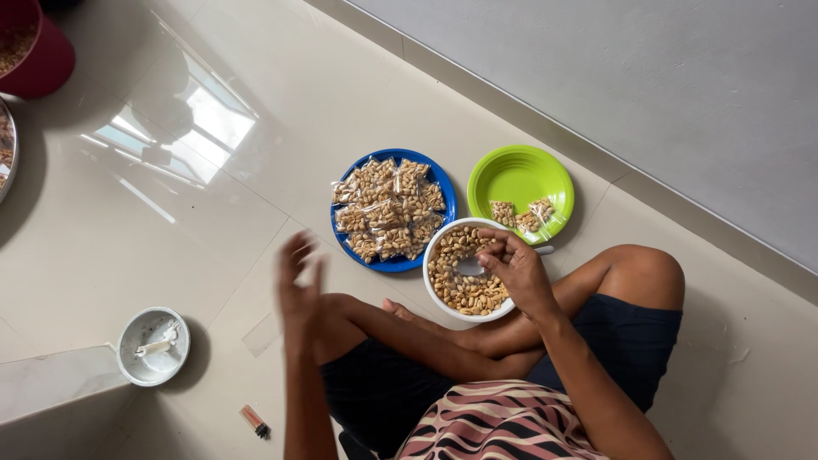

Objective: Packaging peanuts into small plastic bags by scooping them from a bowl with a spoon and using fingers while sitting on the floor.

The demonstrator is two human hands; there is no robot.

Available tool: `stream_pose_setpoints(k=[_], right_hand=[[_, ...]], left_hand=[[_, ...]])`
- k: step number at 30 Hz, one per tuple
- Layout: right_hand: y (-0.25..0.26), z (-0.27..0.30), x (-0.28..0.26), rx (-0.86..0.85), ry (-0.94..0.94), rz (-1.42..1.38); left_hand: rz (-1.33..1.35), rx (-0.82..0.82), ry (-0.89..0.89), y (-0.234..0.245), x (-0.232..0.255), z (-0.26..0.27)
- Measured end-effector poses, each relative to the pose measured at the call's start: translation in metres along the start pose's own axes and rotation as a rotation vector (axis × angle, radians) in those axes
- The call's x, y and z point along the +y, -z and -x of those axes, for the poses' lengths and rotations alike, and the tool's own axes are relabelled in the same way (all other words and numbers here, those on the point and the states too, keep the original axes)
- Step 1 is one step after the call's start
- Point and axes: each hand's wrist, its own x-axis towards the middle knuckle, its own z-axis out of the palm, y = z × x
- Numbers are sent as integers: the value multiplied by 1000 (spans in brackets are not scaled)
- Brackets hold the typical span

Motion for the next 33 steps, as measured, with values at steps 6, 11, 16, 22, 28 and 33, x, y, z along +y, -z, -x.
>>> stream_pose_setpoints(k=[6,11,16,22,28,33], right_hand=[[-6,6,-19,-44,51,167],[2,6,-34,-77,17,352],[6,0,-28,-74,48,350],[-3,1,-38,85,213,457],[-12,1,-30,84,352,648],[-8,-1,-8,63,461,859]], left_hand=[[41,-896,-99,-117,37,3],[153,-997,79,-147,23,17],[113,-760,164,-165,-13,34],[113,-488,157,-164,6,30],[139,-409,15,-165,8,33],[5,-327,-133,-166,-2,38]])
